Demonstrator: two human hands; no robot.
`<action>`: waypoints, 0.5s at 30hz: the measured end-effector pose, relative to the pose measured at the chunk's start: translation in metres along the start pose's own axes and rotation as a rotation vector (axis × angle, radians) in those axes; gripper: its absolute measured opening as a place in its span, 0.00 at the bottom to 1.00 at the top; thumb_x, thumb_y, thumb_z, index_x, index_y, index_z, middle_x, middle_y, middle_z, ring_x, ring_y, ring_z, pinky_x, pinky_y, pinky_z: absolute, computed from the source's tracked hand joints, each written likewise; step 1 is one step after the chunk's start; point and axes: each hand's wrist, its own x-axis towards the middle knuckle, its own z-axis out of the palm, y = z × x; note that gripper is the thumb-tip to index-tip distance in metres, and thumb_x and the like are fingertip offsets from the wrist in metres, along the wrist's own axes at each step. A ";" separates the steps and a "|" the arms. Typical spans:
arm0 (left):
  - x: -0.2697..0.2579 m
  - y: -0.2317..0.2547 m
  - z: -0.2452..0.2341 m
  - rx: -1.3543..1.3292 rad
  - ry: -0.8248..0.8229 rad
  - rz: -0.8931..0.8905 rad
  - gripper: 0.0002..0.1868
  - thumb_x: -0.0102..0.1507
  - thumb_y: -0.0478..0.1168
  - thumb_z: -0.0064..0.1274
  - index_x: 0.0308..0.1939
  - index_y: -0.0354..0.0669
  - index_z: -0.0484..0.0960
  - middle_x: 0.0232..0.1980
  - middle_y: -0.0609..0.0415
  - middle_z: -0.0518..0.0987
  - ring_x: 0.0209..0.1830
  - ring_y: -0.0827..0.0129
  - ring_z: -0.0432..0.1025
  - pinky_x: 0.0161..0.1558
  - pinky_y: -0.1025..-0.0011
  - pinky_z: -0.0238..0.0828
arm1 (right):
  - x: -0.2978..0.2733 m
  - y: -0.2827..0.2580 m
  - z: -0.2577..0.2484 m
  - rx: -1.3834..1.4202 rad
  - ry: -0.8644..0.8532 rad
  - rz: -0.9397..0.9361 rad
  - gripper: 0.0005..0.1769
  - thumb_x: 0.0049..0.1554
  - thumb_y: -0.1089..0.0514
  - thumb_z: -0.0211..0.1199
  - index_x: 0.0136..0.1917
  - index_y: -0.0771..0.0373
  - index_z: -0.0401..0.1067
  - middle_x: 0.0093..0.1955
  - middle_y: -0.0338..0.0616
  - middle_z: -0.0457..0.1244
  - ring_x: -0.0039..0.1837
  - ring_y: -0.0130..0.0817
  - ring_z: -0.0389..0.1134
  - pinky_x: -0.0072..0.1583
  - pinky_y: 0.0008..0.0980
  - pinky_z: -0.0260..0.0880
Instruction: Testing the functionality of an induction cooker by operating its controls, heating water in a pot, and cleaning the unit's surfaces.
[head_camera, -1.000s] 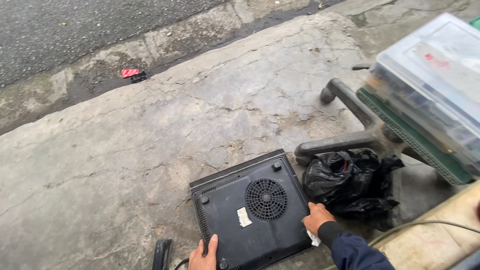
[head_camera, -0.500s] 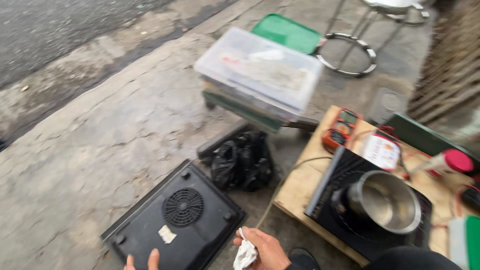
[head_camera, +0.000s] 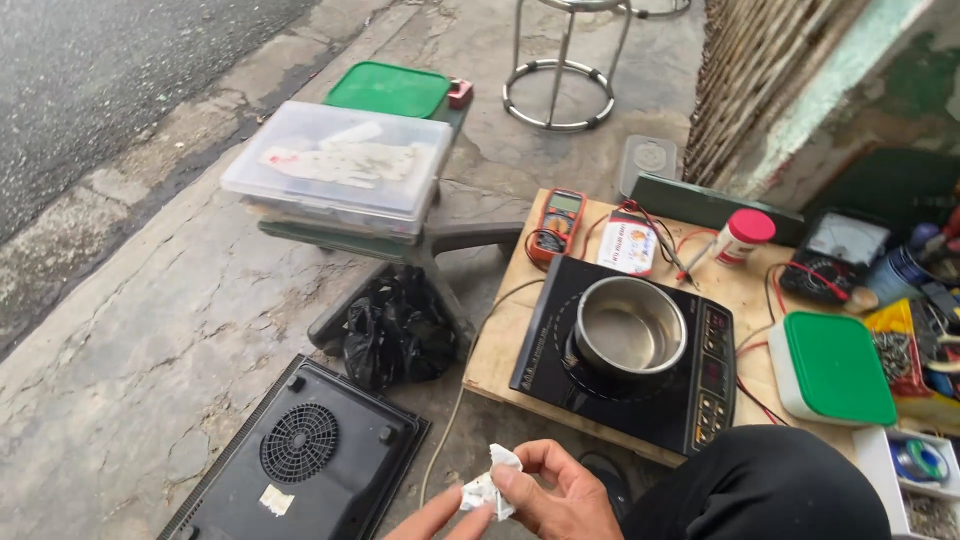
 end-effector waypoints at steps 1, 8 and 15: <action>-0.033 0.024 0.045 0.317 0.543 0.564 0.20 0.56 0.55 0.75 0.53 0.77 0.94 0.64 0.62 0.88 0.56 0.79 0.85 0.55 0.79 0.80 | -0.001 0.002 -0.009 0.065 -0.010 -0.032 0.13 0.58 0.71 0.76 0.54 0.80 0.78 0.48 0.61 0.68 0.47 0.56 0.73 0.56 0.48 0.77; 0.003 -0.009 0.140 0.350 0.901 0.809 0.10 0.65 0.45 0.61 0.49 0.55 0.91 0.53 0.61 0.90 0.42 0.78 0.85 0.51 0.72 0.82 | -0.010 0.004 -0.069 0.244 0.043 0.117 0.14 0.67 0.62 0.67 0.59 0.76 0.81 0.48 0.63 0.72 0.45 0.44 0.69 0.50 0.36 0.67; 0.024 0.068 0.156 -0.091 0.260 -0.211 0.20 0.63 0.45 0.64 0.58 0.71 0.96 0.54 0.76 0.98 0.51 0.88 0.88 0.59 0.83 0.77 | 0.026 0.005 -0.182 -0.626 -0.379 -0.379 0.36 0.64 0.51 0.64 0.84 0.49 0.69 0.90 0.30 0.58 0.90 0.25 0.53 0.85 0.36 0.54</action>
